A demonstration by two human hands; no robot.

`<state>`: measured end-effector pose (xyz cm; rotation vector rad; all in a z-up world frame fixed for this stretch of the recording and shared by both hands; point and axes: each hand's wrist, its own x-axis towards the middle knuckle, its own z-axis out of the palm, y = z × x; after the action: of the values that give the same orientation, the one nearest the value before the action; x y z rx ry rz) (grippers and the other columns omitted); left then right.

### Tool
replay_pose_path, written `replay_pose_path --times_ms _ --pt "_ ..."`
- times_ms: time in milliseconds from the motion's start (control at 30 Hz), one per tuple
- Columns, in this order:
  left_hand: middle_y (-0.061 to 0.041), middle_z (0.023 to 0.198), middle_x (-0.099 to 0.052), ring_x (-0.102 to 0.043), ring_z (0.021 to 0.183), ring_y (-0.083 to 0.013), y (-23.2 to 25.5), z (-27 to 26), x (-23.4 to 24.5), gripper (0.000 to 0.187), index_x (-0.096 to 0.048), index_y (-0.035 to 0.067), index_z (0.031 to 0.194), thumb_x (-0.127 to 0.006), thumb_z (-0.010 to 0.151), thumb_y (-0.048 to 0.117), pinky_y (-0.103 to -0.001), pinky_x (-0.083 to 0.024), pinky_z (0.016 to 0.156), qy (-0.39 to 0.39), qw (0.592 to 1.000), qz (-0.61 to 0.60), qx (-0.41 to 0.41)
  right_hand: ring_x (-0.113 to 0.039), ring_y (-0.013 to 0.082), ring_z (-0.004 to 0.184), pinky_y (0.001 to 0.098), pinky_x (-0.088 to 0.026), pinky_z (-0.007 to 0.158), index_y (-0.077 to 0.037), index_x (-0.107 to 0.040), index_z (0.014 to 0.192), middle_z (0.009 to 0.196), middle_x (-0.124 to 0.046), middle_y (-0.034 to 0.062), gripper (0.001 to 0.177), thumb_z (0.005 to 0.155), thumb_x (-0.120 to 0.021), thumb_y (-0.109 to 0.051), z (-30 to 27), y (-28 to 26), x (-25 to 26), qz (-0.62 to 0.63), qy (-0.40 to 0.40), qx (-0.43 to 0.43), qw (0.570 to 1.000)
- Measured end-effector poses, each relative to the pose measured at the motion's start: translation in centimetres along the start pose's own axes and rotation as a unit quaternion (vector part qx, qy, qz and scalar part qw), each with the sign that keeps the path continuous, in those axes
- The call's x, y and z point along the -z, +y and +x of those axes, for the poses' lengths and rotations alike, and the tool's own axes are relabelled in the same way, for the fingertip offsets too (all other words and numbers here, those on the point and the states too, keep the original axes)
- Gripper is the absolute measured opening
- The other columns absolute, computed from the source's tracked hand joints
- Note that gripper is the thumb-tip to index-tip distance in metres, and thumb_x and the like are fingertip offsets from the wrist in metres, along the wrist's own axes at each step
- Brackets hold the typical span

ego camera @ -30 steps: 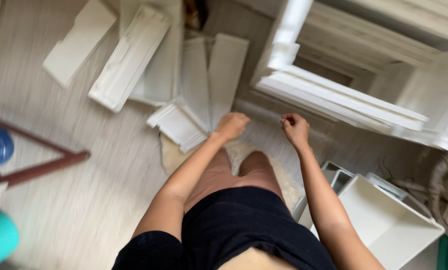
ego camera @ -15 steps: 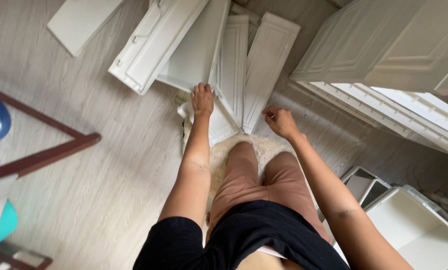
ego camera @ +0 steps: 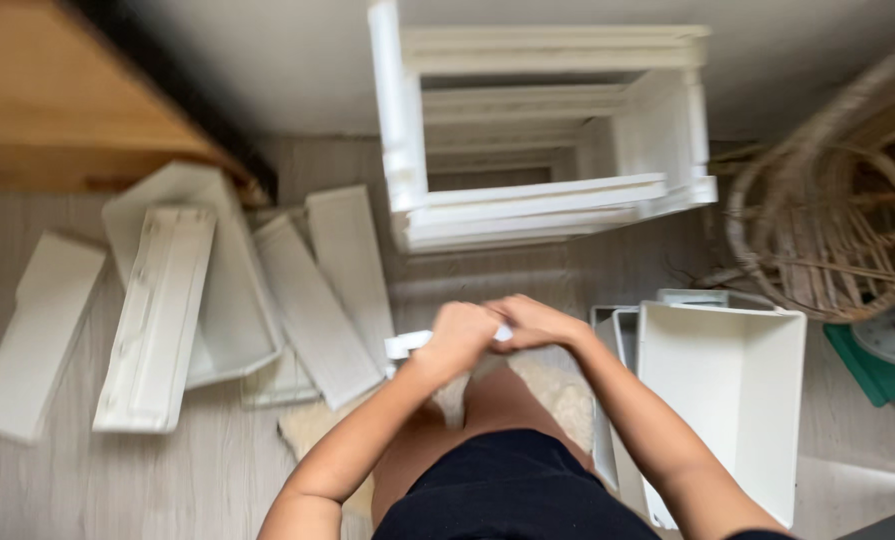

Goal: The person assembles a white plastic storage unit by hand. They connect side panels to a base frame, insert a middle shelf, and attach a top lid, securing each piece by snapping the interlocking tabs into place.

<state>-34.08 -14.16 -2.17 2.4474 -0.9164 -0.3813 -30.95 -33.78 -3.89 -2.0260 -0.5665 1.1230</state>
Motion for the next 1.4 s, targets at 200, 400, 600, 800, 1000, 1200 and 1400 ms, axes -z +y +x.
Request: replay_pose_path --times_ms 200,400,600,800,1000,1200,1400 --pt "-0.014 0.113 -0.072 -0.068 0.107 -0.0332 4.8 16.3 11.2 0.04 -0.069 0.011 0.118 -0.081 0.081 0.021 -0.04 -0.056 0.091 0.222 0.94 -0.182 -0.184 -0.066 0.013 0.085 0.0284 -0.052 0.076 -0.002 -0.074 0.117 0.097 -0.075 0.0041 0.049 0.068 -0.081 -0.006 -31.7 6.7 10.3 0.152 0.46 -0.155 0.861" --pt "-0.016 0.126 -0.066 -0.062 0.118 -0.0345 -1.4 39.6 11.4 0.071 -0.055 0.008 0.139 -0.083 0.079 0.033 -0.047 -0.049 0.1 0.214 0.977 -0.014 -0.001 -0.063 0.0275 0.122 0.0357 -0.055 0.106 0.011 -0.048 0.144 0.127 -0.06 0.0155 0.07 0.078 -0.069 0.003 -38.6 11.6 12.2 0.297 0.707 0.145 0.625" --pt "-0.014 0.133 -0.056 -0.052 0.124 -0.0372 -1.3 51.1 6.8 0.1 -0.044 0.015 0.146 -0.09 0.063 0.046 -0.061 -0.038 0.1 0.078 0.975 0.165 0.126 -0.065 0.0272 0.105 0.0477 -0.059 0.078 -0.005 -0.057 0.131 0.114 -0.06 0.0096 0.063 0.069 -0.067 0.001 -25.6 17.4 20.1 0.474 0.71 0.09 0.513" --pt "-0.008 0.128 -0.062 -0.056 0.122 -0.0307 -2.9 50.8 7.0 0.08 -0.053 0.02 0.14 -0.086 0.069 0.039 -0.053 -0.04 0.102 0.08 0.985 0.098 0.116 -0.061 0.015 0.106 0.0283 -0.05 0.097 0.003 -0.059 0.122 0.116 -0.064 0.0055 0.036 0.089 -0.073 0.004 -19.1 20.1 19.7 0.245 0.771 0.205 0.551" --pt "-0.008 0.124 -0.063 -0.058 0.117 -0.031 -1.7 50.3 8.7 0.081 -0.054 0.019 0.138 -0.087 0.066 0.035 -0.052 -0.042 0.099 0.106 0.985 0.093 0.102 -0.066 0.0179 0.09 0.0304 -0.052 0.084 0.003 -0.066 0.104 0.099 -0.069 0.0072 0.012 0.093 -0.069 -0.001 -15.6 19.2 20.4 0.066 0.8 0.14 0.579" --pt "-0.008 0.123 -0.064 -0.06 0.115 -0.0301 -1.3 50.2 8.4 0.081 -0.055 0.019 0.138 -0.088 0.067 0.036 -0.051 -0.044 0.099 0.092 0.987 0.089 0.101 -0.067 0.0188 0.088 0.0318 -0.053 0.081 0.005 -0.066 0.104 0.096 -0.07 0.0109 0.012 0.095 -0.069 -0.003 -13.4 18.1 20.3 0.055 0.811 0.133 0.567" --pt "-0.007 0.122 -0.065 -0.06 0.115 -0.0301 -1.2 50.2 8.0 0.085 -0.054 0.018 0.141 -0.09 0.066 0.036 -0.051 -0.043 0.099 0.075 0.989 0.075 0.101 -0.071 0.0214 0.075 0.0316 -0.052 0.065 0.005 -0.068 0.098 0.084 -0.072 0.0116 0.011 0.096 -0.067 -0.006 -13.4 18.0 19.9 0.024 0.804 0.107 0.584"
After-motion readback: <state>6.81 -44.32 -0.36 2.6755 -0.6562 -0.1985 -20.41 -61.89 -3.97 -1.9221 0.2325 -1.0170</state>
